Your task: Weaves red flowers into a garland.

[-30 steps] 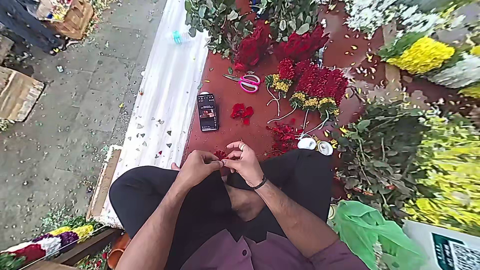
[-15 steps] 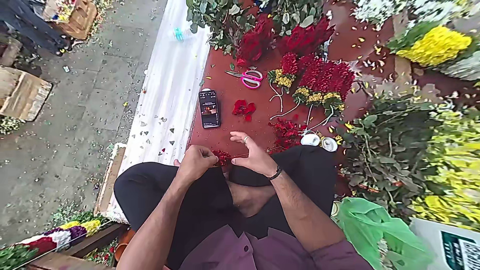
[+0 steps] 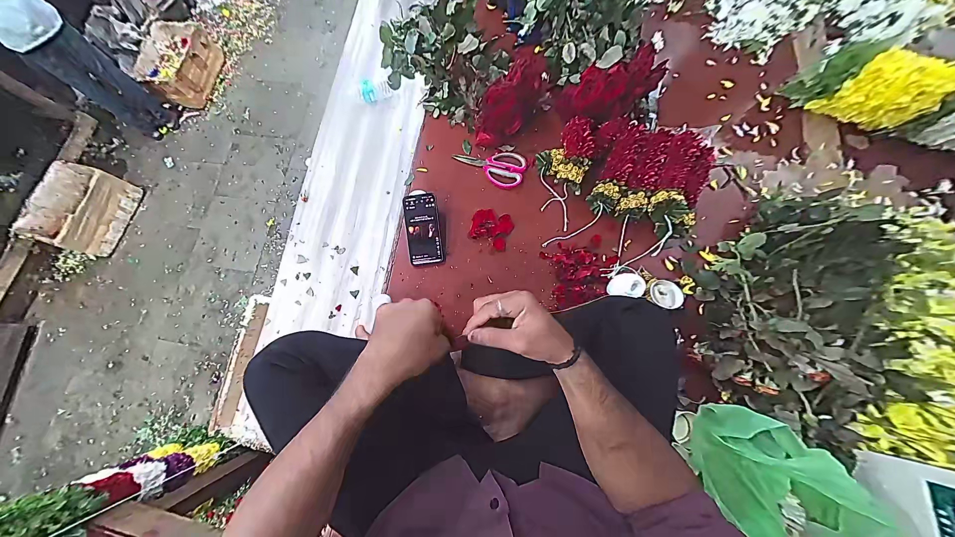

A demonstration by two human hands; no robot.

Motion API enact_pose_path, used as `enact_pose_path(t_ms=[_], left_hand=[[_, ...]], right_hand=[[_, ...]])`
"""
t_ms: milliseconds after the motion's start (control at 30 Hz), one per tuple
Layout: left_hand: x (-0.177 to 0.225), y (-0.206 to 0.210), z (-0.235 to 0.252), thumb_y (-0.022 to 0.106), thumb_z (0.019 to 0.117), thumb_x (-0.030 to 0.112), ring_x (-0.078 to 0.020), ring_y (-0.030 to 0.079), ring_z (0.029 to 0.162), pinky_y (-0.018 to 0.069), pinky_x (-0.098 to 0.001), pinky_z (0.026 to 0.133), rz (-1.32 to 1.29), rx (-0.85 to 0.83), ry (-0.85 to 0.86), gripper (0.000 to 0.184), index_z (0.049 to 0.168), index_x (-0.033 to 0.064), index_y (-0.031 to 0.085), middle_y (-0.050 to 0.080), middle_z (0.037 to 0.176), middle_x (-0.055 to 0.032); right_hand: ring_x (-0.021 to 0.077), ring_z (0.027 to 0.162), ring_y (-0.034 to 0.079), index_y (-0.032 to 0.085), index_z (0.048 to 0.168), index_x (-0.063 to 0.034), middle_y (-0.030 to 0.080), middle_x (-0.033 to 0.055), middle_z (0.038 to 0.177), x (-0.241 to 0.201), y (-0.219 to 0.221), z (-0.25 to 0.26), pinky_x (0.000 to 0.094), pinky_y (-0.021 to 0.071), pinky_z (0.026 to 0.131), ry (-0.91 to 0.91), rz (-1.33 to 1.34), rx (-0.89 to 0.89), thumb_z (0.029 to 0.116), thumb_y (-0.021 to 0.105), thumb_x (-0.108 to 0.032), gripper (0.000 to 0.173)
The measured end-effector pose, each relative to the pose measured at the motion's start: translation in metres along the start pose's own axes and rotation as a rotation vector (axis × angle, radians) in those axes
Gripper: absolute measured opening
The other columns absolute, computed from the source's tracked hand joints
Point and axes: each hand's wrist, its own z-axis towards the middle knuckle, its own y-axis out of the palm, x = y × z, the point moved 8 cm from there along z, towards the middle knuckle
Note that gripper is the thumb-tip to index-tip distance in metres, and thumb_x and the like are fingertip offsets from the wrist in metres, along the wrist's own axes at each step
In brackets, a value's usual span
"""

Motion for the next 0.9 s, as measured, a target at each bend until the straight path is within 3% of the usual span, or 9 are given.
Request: enact_pose_path(t_ms=[33,100,200,233,300,400,500,667,900], left_hand=[[0.024,0.000,-0.008,0.071,0.0892,0.031,-0.0316,0.070,0.084,0.0524,-0.0653,0.077,0.024,-0.110,0.109,0.020,0.087,0.0124,0.076,0.072,0.083,-0.0086],[0.063,-0.007,-0.022,0.070,0.0926,0.028,-0.0193,0.068,0.075,0.0549,-0.0506,0.071,-0.122,-0.194,0.373,0.016,0.089,0.0130,0.076,0.072,0.081,-0.0026],[0.086,-0.031,-0.019,0.071,0.0966,0.023,-0.0044,0.069,0.075,0.0611,-0.0276,0.071,-0.546,-0.029,0.554,0.013,0.094,0.0115,0.077,0.074,0.087,0.0033],[0.085,-0.037,-0.014,0.071,0.0970,0.021,-0.0055,0.068,0.071,0.0599,-0.0275,0.067,-0.632,0.073,0.531,0.012,0.094,0.0106,0.076,0.074,0.084,0.0027],[0.071,-0.044,-0.004,0.069,0.0986,0.024,-0.0073,0.064,0.063,0.0581,-0.0304,0.060,-0.623,0.306,0.416,0.014,0.092,0.0128,0.074,0.070,0.077,0.0036],[0.031,-0.039,0.009,0.065,0.0971,0.031,-0.0119,0.060,0.066,0.0529,-0.0410,0.064,-0.416,0.559,0.158,0.017,0.088,0.0186,0.073,0.064,0.073,0.0046],[-0.012,-0.016,0.017,0.065,0.0956,0.034,-0.0166,0.068,0.075,0.0563,-0.0513,0.073,-0.321,0.465,-0.011,0.021,0.087,0.0184,0.075,0.070,0.078,0.0017],[-0.044,0.013,0.012,0.067,0.0952,0.038,-0.0093,0.067,0.070,0.0571,-0.0428,0.069,-0.396,0.134,0.046,0.020,0.093,0.0212,0.077,0.072,0.080,0.0059],[-0.043,-0.001,0.013,0.071,0.0889,0.034,-0.0072,0.066,0.065,0.0572,-0.0365,0.063,-0.438,0.137,0.106,0.015,0.084,0.0205,0.076,0.072,0.075,0.0067]], right_hand=[[0.0120,0.080,0.067,0.078,0.093,0.0003,0.071,0.0057,0.086,-0.003,-0.008,0.001,0.0292,0.0594,0.074,-0.014,0.013,0.037,0.0896,0.074,-0.006,0.008],[0.0127,0.078,0.066,0.077,0.094,0.0021,0.069,0.0071,0.087,0.001,-0.022,0.002,0.0279,0.0593,0.071,0.002,0.089,0.048,0.0894,0.075,-0.002,0.007],[0.0043,0.076,0.062,0.074,0.087,-0.0061,0.068,-0.0005,0.083,0.017,-0.027,-0.004,0.0224,0.0539,0.068,0.030,0.327,0.075,0.0896,0.072,-0.009,0.005],[-0.0005,0.077,0.063,0.073,0.088,-0.0131,0.069,-0.0065,0.083,0.023,-0.027,-0.009,0.0196,0.0536,0.069,0.019,0.365,0.118,0.0893,0.073,-0.018,0.005],[0.0081,0.093,0.070,0.073,0.107,-0.0085,0.075,-0.0005,0.099,0.024,-0.022,-0.013,0.0301,0.0603,0.086,0.003,0.339,0.138,0.0875,0.079,-0.009,0.020],[0.0056,0.078,0.068,0.078,0.094,-0.0029,0.076,0.0018,0.090,0.018,-0.013,-0.005,0.0247,0.0571,0.070,0.025,0.259,0.007,0.0899,0.074,-0.005,0.006],[0.0075,0.077,0.069,0.079,0.095,0.0000,0.076,0.0052,0.087,0.023,-0.019,-0.002,0.0259,0.0583,0.073,0.068,0.166,0.050,0.0926,0.072,-0.008,0.010],[0.0085,0.077,0.068,0.079,0.092,-0.0004,0.075,0.0059,0.084,0.038,-0.030,-0.001,0.0272,0.0581,0.074,0.173,0.104,0.163,0.0911,0.073,-0.006,0.008],[0.0058,0.075,0.067,0.078,0.096,-0.0016,0.075,0.0029,0.086,0.031,-0.025,-0.007,0.0246,0.0566,0.071,0.250,0.028,-0.015,0.0946,0.072,-0.015,0.015]])
